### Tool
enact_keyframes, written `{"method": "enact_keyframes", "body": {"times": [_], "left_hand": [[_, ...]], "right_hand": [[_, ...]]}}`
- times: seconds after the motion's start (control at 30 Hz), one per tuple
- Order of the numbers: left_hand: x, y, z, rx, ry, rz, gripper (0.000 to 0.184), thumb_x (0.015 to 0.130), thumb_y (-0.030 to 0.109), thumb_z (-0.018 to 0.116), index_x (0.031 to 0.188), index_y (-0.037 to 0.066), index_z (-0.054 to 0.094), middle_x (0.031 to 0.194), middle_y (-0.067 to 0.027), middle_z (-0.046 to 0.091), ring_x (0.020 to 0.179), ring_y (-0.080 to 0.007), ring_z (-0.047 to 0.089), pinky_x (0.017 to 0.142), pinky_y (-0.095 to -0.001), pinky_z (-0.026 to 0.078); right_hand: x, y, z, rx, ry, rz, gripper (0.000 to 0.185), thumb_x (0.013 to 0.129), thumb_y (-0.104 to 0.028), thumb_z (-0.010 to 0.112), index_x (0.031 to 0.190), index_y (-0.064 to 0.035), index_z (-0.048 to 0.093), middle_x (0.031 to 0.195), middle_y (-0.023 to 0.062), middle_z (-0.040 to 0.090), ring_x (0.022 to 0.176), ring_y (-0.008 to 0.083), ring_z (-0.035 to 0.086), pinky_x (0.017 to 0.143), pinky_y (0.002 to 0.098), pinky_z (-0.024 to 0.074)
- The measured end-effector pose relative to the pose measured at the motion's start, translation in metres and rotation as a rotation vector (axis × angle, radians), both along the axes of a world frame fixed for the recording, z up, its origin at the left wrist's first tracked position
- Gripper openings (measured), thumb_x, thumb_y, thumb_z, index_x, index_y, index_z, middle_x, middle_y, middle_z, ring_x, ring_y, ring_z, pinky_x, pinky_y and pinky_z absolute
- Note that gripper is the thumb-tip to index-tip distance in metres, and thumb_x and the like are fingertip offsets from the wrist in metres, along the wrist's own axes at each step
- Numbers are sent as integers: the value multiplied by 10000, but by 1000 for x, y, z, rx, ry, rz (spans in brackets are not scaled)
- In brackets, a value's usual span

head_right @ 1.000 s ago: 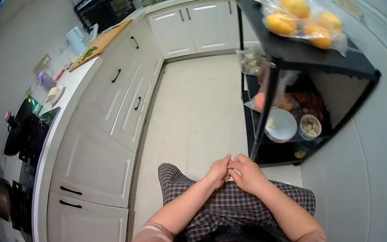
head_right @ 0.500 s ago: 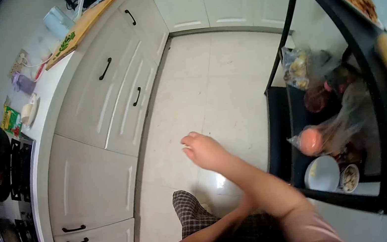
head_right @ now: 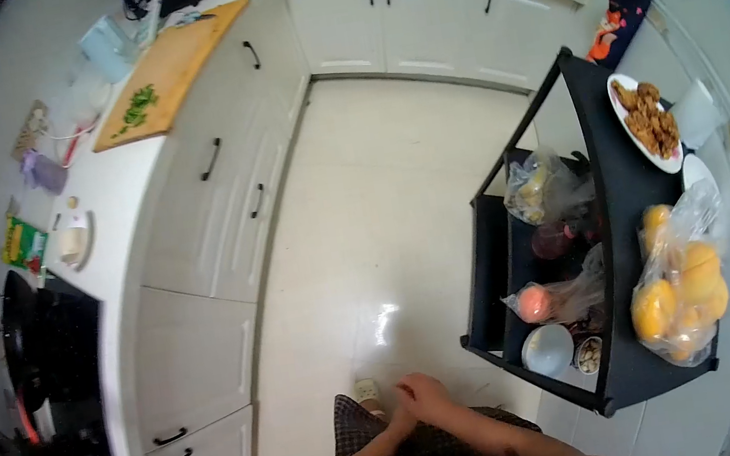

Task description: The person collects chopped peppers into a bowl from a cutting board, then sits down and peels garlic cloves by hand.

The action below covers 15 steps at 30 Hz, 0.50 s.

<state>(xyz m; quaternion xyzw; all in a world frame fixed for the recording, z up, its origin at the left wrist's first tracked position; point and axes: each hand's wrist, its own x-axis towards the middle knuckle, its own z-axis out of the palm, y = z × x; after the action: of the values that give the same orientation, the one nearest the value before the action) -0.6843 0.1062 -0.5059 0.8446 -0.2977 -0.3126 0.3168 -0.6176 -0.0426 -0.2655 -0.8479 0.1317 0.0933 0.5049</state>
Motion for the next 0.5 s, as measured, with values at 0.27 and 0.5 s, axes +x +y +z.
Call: {"method": "enact_keyframes", "body": {"times": [0.27,0.5], "left_hand": [[125,175,250,-50,714,711,258,871,225,472,919,41,647,655,-68,583,523,-175,527,481,-313,436],[236,180,373,-378,796,1094,176,871,139,460,910,11,575,549,25,391,412,-90,328,371,-241,263]], "right_hand": [[0,1,94,-231,-51,321,187,778,-140,569,928,-44,626,826,160,607,774,320,593,681,368,477],[55,-36,204,-269,51,167,168,767,-142,549,861,-30,631,809,187,612,755,349,587,693,385,478]]}}
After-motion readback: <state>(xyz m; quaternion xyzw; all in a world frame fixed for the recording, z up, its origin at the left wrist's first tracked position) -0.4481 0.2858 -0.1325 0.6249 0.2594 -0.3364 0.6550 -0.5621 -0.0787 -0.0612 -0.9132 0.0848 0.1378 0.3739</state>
